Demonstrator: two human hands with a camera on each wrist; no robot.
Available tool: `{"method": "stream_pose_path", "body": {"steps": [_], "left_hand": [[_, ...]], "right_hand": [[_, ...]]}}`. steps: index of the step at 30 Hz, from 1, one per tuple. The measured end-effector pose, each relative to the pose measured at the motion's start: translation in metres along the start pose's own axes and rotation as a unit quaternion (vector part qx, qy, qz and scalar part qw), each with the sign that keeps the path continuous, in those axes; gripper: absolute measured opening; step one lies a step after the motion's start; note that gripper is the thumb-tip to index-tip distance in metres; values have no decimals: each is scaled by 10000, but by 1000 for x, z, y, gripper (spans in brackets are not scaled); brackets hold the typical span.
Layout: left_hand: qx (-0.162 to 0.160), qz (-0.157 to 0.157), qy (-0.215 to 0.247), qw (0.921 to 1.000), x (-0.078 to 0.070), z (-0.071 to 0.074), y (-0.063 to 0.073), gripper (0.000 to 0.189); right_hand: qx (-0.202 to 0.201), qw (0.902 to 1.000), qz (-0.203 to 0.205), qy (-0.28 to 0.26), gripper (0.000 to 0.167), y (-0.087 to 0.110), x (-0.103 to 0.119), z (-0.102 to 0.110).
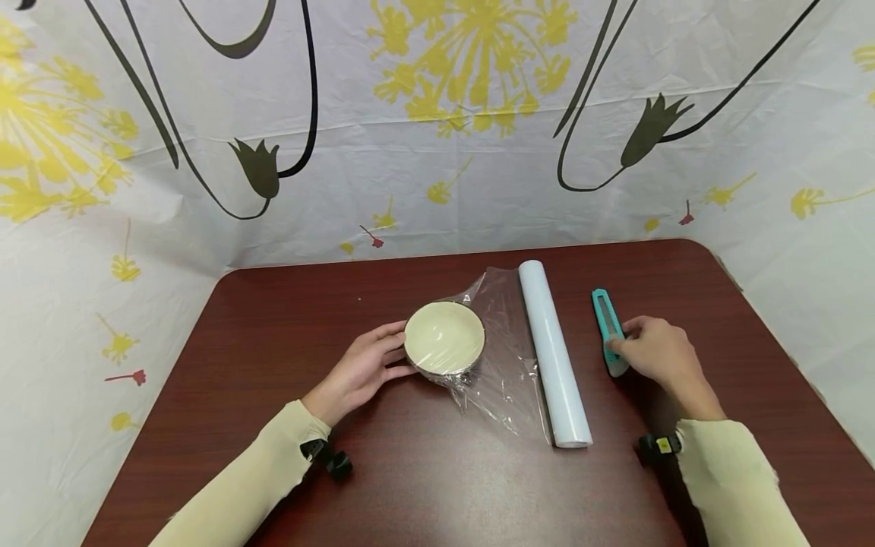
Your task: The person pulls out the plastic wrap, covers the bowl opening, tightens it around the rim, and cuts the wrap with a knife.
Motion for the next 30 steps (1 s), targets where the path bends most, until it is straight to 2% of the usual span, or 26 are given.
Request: {"method": "stream_pose_path", "body": {"steps": [11,15,22,28,30], "left_hand": [[17,43,28,10000,1,1,0,48],[28,79,18,10000,1,1,-1,49],[-27,61,14,10000,3,4,-3,47],[25,14,30,10000,3,3,-3,46],[30,-2,25,10000,2,3,-3,46]], "right_hand": [[299,9991,72,-285,54,-2,11,-6],[452,9949,185,-879,55,0,17,-9],[992,9693,537,-2184,50,7,29,-18],[1396,9395,549,-3080,43,13,32,-23],[1441,9337,518,-3237,42,14,32,-24]]}}
Point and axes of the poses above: each hand's wrist, its own y-axis away from the middle knuckle, its own z-axis out of the back of the hand, x = y × z, the point moved 10 cm from there along -y, towards the middle knuckle, and after that the axes turned 8 degrees about y, right-handed, at the moved point
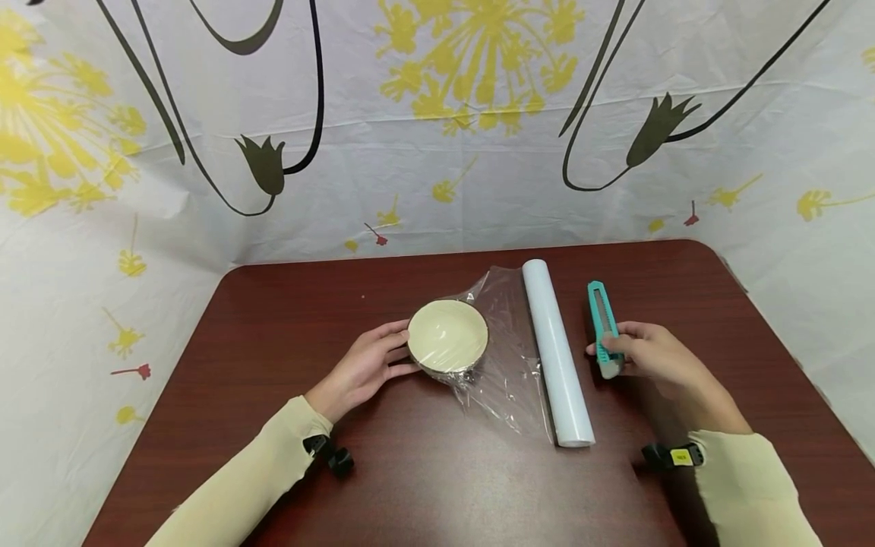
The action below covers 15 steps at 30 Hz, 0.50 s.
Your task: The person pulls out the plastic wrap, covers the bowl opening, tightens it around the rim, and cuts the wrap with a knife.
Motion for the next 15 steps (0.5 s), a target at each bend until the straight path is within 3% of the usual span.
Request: {"method": "stream_pose_path", "body": {"steps": [5,15], "left_hand": [[-33,34,-2,10000,0,0,0,46],[-27,9,-17,10000,-1,0,1,46]], "right_hand": [[-167,9998,-67,70,48,2,-1,1],[-907,9949,-175,396,59,5,-4,6]]}}
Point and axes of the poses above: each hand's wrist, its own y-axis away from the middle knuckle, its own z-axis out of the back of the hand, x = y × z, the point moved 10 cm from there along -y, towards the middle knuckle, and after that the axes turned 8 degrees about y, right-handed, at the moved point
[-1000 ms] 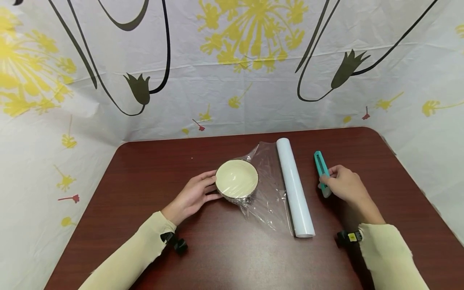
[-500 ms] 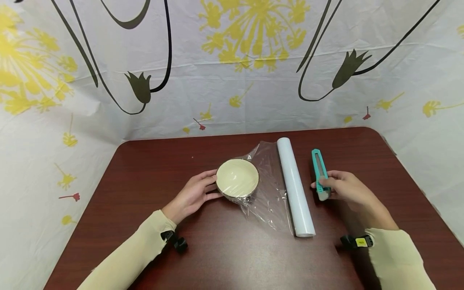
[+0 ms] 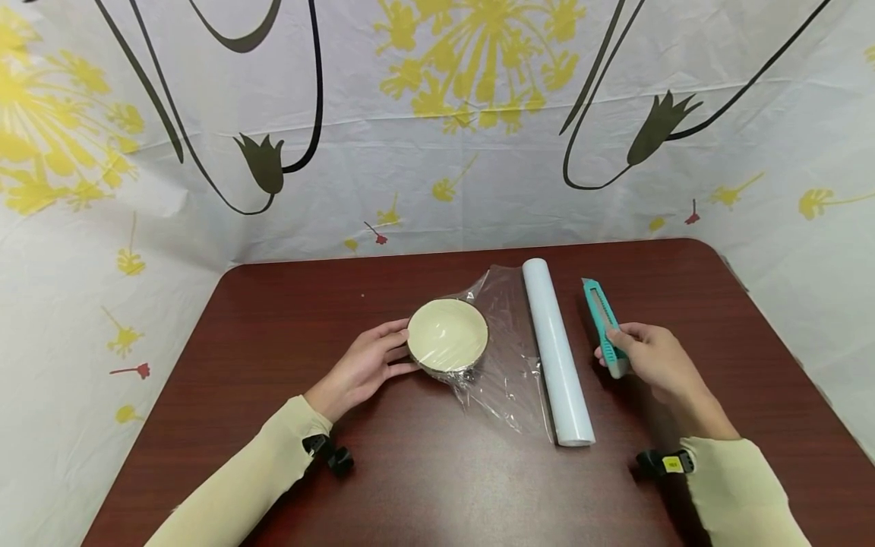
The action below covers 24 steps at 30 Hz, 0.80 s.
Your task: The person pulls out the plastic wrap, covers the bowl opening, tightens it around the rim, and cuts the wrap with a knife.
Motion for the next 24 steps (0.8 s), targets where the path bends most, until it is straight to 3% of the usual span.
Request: {"method": "stream_pose_path", "body": {"steps": [9,19,24], "left_hand": [[19,27,-26,10000,-1,-1,0,48],[-57,41,-31,10000,-1,-1,-1,46],[-143,69,-98,9998,-4,0,-4,45]], "right_hand": [[-985,9924,-369,643,70,7,-6,17],[-957,9949,-312,63,67,10,-4,16],[-957,9950,-272,100,67,12,-5,16]]}}
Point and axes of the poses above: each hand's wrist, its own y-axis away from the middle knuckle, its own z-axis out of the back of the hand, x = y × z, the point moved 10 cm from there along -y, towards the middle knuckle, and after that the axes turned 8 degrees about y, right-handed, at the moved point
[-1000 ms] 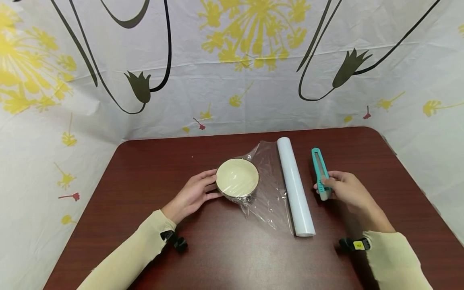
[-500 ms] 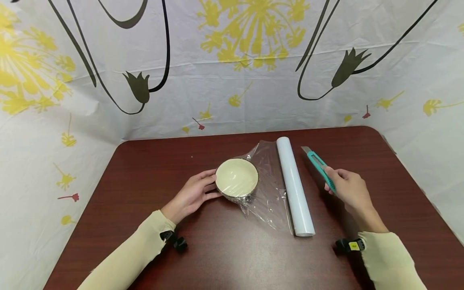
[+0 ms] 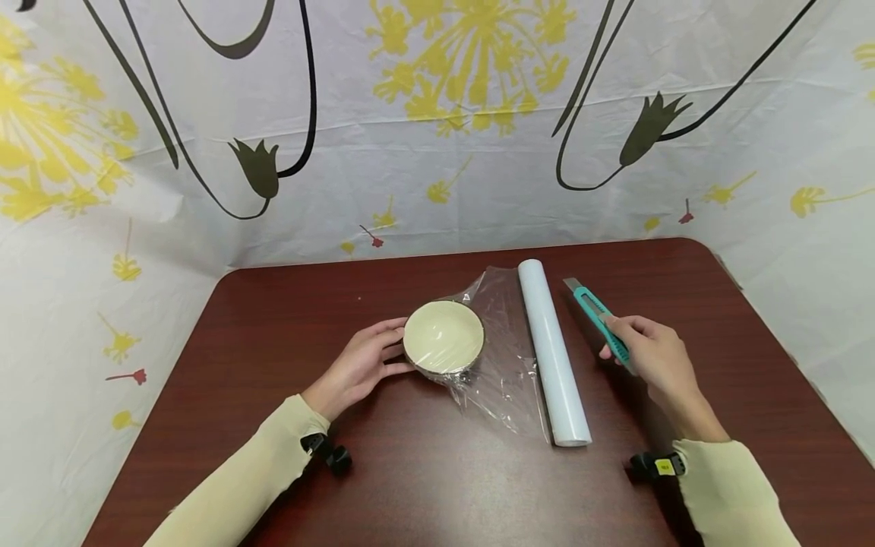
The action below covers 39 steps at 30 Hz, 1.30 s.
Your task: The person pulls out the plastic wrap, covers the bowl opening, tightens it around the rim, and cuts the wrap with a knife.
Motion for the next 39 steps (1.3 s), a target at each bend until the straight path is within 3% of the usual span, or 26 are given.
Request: {"method": "stream_pose_path", "body": {"steps": [12,19,26,32,39], "left_hand": [[-351,37,-797,9962,-14,6,-16,42],[-289,-96,-1043,9941,-26,6,-35,42],[32,-154,-1704,9852,-42,-8,-57,42],[641,130,-2398,9686,-51,-32,-73,41],[915,426,-2796,9548,-59,-51,-91,41]], "right_hand": [[354,9992,152,-146,62,0,11,-7],[400,9991,140,1,59,0,15,-9],[492,9986,145,-111,55,0,15,-12],[528,9983,198,-142,53,1,21,-11],[682,9976,135,-18,57,5,31,-13]]}}
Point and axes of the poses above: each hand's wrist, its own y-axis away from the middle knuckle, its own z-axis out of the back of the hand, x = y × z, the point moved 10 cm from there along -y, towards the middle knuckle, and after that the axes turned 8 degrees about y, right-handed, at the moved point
